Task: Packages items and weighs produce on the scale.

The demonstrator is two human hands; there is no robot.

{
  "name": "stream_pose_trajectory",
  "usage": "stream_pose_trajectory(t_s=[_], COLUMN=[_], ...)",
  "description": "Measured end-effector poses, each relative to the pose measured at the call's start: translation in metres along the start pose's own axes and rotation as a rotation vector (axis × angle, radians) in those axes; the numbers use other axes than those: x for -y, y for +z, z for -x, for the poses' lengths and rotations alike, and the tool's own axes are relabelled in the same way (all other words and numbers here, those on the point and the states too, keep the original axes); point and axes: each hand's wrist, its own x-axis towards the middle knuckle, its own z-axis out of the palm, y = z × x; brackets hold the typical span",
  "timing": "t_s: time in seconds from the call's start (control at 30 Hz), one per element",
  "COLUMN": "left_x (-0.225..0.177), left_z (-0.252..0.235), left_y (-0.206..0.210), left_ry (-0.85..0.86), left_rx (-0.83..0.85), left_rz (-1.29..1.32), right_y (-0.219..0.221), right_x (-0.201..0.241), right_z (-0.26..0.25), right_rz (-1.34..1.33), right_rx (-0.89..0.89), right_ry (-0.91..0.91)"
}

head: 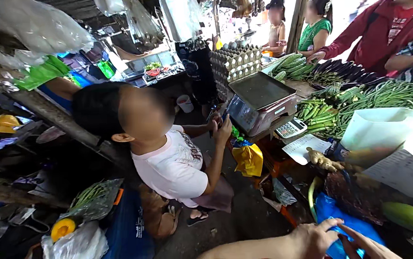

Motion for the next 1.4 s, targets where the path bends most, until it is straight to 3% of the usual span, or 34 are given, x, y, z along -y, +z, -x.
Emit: stream_pose_trajectory(t_s=[0.07,0.13,0.2,0.33,0.43,0.5,0.53,0.57,0.6,0.67,0.7,0.73,0.8,0.87,0.93,1.03,1.17,1.27,1.4], left_x=[-0.018,-0.076,-0.093,-0.064,-0.050,-0.043,-0.032,-0.006,0.001,-0.009,-0.009,-0.003,0.026,-0.004,-0.017,-0.021,-0.037,-0.042,-0.043], left_z=[0.002,-0.008,-0.014,-0.004,-0.006,-0.001,0.005,0.011,0.008,-0.001,-0.004,-0.006,-0.004,-0.010,-0.024,-0.042,-0.064,-0.080,-0.088], left_y=[-0.015,-0.064,-0.080,-0.043,-0.033,-0.060,-0.092,-0.114,-0.138,-0.174,-0.176,-0.160,-0.067,-0.029,-0.031,-0.035,-0.034,-0.033,-0.030], left_ry=[-0.048,-0.322,-0.403,-0.254,-0.340,-0.436,-0.410,-0.260,-0.249,-0.398,-0.385,-0.327,-0.073,-0.265,-0.336,-0.294,-0.259,-0.213,-0.177], left_rx=[0.048,0.380,0.504,0.312,0.312,0.092,-0.074,-0.291,-0.370,-0.218,-0.162,-0.162,-0.307,0.003,0.160,0.222,0.311,0.334,0.323], left_rz=[-0.030,-0.121,-0.110,-0.146,-0.077,-0.075,-0.071,-0.021,0.098,0.217,0.216,0.180,0.088,0.108,0.098,0.050,-0.025,-0.046,-0.050], right_y=[-0.003,0.002,0.011,0.013,0.020,0.027,0.029,0.030,0.030,0.024,0.019,0.011,-0.014,-0.042,-0.062,-0.057,0.001,0.024,0.017], right_x=[0.005,0.014,0.025,0.062,0.084,0.088,0.089,0.088,0.084,0.069,0.058,0.047,0.016,-0.014,-0.034,-0.046,-0.074,-0.084,-0.067], right_z=[-0.008,-0.026,-0.051,-0.103,-0.138,-0.154,-0.158,-0.158,-0.155,-0.143,-0.134,-0.123,-0.093,-0.056,-0.022,-0.003,-0.008,0.008,0.058], right_rz=[-0.090,-0.166,-0.203,-0.324,-0.463,-0.503,-0.487,-0.473,-0.475,-0.525,-0.558,-0.593,-0.655,-0.674,-0.608,-0.485,-0.306,-0.167,-0.244], right_rx=[-0.002,-0.074,-0.129,-0.015,0.148,0.235,0.255,0.244,0.211,0.105,0.033,-0.031,-0.047,0.050,0.210,0.441,0.265,0.266,0.221], right_ry=[-0.042,-0.099,-0.144,-0.206,-0.081,0.018,0.037,0.055,0.070,0.044,0.011,-0.017,-0.018,0.042,0.160,0.409,0.673,0.817,0.744])
